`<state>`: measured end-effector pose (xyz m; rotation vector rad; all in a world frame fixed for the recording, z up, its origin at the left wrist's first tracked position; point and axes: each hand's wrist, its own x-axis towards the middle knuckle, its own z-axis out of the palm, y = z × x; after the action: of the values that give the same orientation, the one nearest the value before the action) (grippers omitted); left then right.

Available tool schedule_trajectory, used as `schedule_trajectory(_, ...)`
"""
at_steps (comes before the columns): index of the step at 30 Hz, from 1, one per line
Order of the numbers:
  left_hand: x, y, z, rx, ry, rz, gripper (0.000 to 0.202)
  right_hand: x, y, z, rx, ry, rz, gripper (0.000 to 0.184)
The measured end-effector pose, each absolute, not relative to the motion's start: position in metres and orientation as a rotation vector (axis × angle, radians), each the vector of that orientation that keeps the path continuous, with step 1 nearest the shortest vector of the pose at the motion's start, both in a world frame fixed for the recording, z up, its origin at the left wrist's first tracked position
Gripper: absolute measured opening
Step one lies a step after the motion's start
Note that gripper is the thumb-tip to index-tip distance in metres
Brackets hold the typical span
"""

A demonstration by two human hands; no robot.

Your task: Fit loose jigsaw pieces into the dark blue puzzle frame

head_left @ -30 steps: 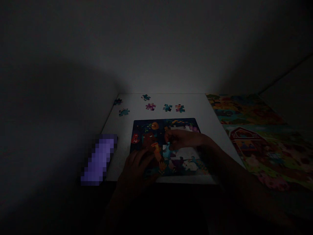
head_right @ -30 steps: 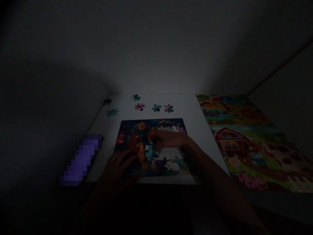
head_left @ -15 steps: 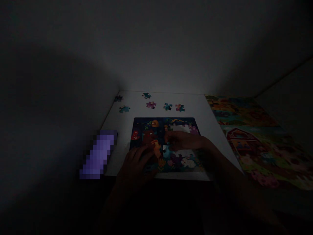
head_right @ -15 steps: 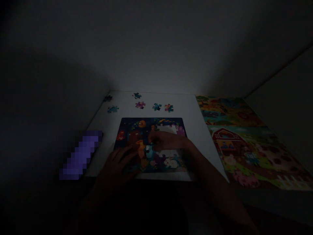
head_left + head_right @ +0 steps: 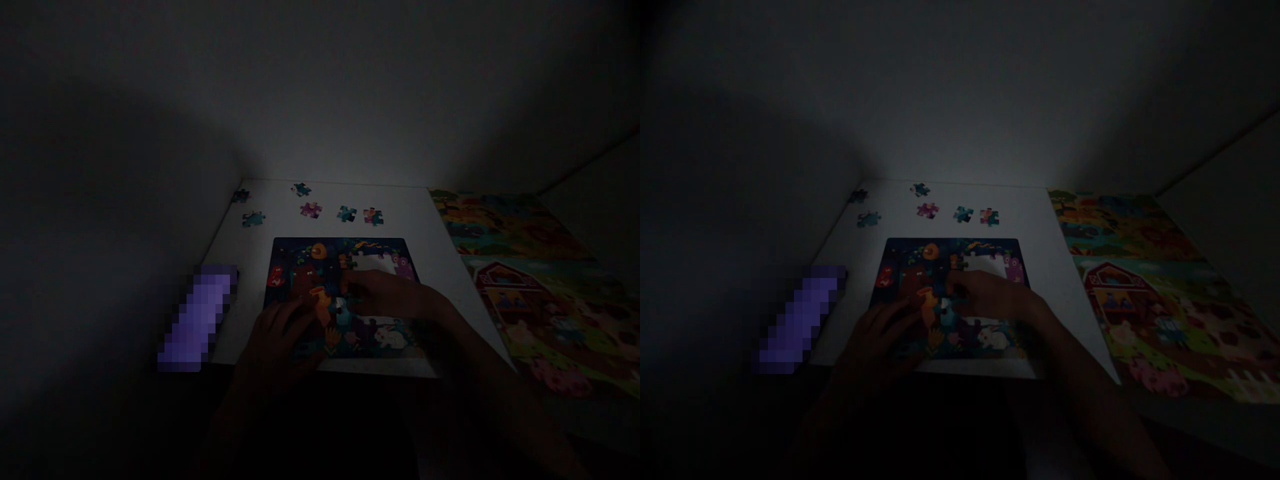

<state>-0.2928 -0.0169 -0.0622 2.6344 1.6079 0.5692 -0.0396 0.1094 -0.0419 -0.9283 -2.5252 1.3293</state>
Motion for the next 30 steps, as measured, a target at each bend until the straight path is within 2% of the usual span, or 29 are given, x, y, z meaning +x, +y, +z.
schedule_trajectory(8,-0.292,-0.017,-0.062,2.643,1.61,0.592,0.05,-0.04,0.106,-0.038,-0.831,-2.522,1.335,0.028)
schedule_trajectory(14,-0.293,-0.018,-0.062,2.64,1.609,0.6,0.051,-0.039,0.105,-0.038,-0.849,-2.511,1.349,0.025)
schedule_trajectory(20,-0.294,-0.016,-0.062,2.668,1.588,0.61,0.05,-0.035,0.109,-0.043,-0.734,-2.493,1.362,0.033)
schedule_trajectory(30,-0.298,-0.015,-0.066,2.699,1.573,0.557,0.048,-0.035,0.116,-0.042,-0.741,-2.457,1.446,0.031)
